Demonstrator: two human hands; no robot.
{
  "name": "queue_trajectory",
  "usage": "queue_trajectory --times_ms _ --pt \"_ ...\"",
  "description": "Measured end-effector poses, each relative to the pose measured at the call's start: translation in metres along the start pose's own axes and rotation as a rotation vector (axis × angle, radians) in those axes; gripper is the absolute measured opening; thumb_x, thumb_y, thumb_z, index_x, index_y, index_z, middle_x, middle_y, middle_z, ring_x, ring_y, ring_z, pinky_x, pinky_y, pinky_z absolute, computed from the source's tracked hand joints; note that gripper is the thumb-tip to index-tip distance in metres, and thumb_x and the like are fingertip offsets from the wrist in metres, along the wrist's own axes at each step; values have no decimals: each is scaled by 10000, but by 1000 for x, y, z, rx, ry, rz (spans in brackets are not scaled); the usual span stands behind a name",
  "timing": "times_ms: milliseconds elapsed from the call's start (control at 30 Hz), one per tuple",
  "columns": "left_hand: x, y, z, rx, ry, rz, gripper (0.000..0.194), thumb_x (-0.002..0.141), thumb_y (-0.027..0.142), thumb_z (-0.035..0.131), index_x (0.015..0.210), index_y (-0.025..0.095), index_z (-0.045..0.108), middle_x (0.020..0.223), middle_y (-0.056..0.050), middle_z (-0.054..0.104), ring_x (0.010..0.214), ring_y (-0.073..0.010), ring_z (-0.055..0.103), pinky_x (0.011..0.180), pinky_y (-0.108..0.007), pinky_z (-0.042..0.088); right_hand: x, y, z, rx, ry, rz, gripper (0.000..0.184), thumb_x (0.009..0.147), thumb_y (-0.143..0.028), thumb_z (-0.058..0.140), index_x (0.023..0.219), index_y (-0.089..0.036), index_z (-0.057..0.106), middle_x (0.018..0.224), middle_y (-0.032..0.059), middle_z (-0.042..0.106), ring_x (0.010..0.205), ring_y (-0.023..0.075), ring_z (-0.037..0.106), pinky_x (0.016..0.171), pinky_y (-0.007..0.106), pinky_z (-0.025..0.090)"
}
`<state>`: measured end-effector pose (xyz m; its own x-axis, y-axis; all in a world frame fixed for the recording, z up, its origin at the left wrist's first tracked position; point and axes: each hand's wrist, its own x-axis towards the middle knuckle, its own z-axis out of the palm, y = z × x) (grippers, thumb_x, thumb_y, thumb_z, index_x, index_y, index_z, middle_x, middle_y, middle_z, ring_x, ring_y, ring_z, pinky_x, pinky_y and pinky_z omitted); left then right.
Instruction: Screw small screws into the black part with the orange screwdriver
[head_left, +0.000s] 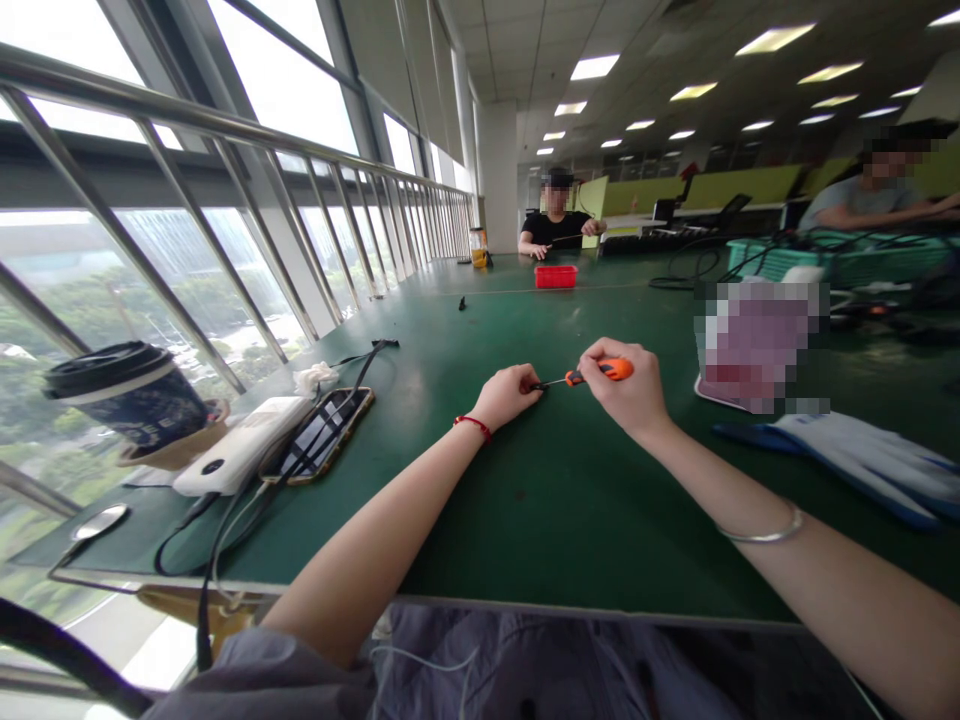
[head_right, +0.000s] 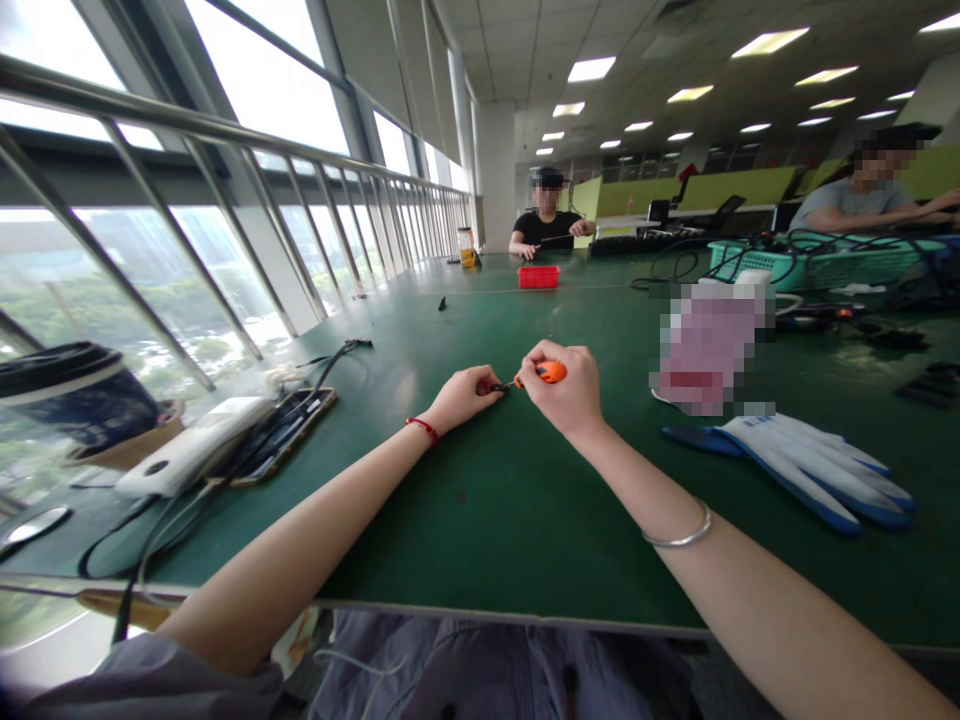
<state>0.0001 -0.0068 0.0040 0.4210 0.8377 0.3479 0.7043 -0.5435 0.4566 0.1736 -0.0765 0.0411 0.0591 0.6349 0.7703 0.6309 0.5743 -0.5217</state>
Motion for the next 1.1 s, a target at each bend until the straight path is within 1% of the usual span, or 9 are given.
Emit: queue_trajectory --times_ms 400,567,800,967,1100 --pt "0 2 -1 9 -6 -9 56 745 213 605 778 169 612 738 1 627 670 -126 549 604 -227 401 0 0 1 -3 -20 8 195 729 -301 514 555 -216 532 550 -3 602 548 156 525 705 332 395" --pt "0 2 0 14 -6 -10 62 747 221 603 784 172 614 746 -1 630 678 -127 552 608 -225 406 1 0 1 22 -41 12 194 734 -293 517 556 -215 527 541 -4 585 531 150 520 636 305 390" --pt "0 2 -2 17 -10 -13 63 746 216 604 787 172 619 750 -1 632 677 -126 554 612 -225 412 0 2 0 23 -27 2 200 742 -287 520 558 -210 532 538 -7 582 527 145 516 643 304 388" --pt "0 2 -1 29 -9 -10 61 744 213 611 788 171 619 752 1 632 676 -125 553 619 -226 418 0 3 1 45 -29 5 198 738 -288 523 558 -207 531 543 -6 584 529 142 518 619 293 384" --pt "0 2 -1 19 -10 -13 57 745 211 607 786 173 614 752 4 631 679 -124 554 613 -223 411 1 1 1 76 -57 21 182 737 -291 521 575 -208 532 556 -2 577 534 143 517 596 287 387"
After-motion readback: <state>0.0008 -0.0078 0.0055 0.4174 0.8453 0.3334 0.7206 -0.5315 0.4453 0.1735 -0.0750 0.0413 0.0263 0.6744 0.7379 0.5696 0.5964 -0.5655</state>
